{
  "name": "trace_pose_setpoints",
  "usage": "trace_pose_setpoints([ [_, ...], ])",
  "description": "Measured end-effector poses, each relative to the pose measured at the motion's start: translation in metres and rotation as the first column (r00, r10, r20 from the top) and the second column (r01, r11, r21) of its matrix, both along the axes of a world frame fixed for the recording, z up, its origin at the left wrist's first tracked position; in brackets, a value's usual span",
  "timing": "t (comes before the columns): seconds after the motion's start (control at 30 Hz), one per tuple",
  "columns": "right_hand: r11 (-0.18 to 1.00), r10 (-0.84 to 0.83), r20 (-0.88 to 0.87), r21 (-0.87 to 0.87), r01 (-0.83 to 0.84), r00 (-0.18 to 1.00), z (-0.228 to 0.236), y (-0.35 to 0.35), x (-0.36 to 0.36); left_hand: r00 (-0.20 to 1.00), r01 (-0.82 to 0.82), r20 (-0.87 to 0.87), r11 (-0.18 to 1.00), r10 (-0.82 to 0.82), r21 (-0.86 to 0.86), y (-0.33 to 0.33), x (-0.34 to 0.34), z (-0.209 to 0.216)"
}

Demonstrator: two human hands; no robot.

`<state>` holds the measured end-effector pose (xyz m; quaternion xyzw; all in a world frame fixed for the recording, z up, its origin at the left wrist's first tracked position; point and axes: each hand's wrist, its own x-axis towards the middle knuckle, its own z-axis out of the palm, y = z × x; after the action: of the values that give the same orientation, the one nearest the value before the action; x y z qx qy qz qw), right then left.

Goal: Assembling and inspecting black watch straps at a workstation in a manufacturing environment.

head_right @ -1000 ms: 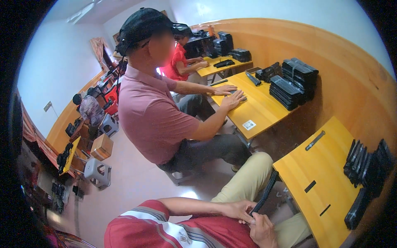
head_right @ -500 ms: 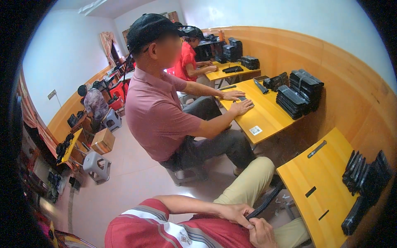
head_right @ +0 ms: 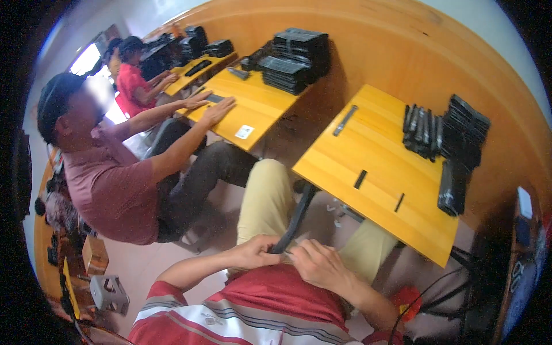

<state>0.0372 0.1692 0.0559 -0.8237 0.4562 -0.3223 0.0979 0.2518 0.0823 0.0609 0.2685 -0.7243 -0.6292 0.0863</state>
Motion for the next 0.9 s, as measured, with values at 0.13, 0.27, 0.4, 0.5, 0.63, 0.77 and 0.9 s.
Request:
trace_pose_setpoints([
  [0.13,0.997,-0.044,0.109,-0.064,0.051,0.993,-0.019,0.004,0.004,1.000,0.024,-0.014,0.986,-0.026,-0.166,0.000,-0.013,-0.002],
  [0.27,0.975,-0.078,-0.061,-0.215,0.063,0.995,-0.009,-0.004,-0.003,0.990,0.068,0.136,0.962,-0.033,-0.266,-0.005,-0.019,-0.008],
  [0.4,0.971,-0.115,-0.236,-0.231,0.059,0.965,0.008,-0.013,-0.022,0.989,0.116,0.120,0.953,-0.085,-0.280,-0.017,-0.021,0.009],
  [0.5,0.936,-0.167,-0.405,-0.350,0.016,0.899,0.044,-0.024,-0.056,0.939,0.223,0.323,0.925,-0.119,-0.307,-0.031,-0.009,0.026],
  [0.63,0.773,-0.573,-0.223,-0.466,0.430,0.789,0.088,-0.041,-0.156,0.938,0.092,0.345,0.943,0.025,-0.319,-0.072,0.024,0.034],
  [0.77,0.697,-0.669,-0.157,-0.470,0.541,0.726,0.112,-0.068,-0.189,0.960,-0.057,0.256,0.971,0.117,-0.231,-0.079,0.048,0.007],
  [0.9,0.588,-0.765,0.055,-0.346,0.731,0.642,0.115,-0.098,-0.222,0.918,-0.342,0.179,0.935,0.354,-0.091,-0.078,0.058,-0.018],
])
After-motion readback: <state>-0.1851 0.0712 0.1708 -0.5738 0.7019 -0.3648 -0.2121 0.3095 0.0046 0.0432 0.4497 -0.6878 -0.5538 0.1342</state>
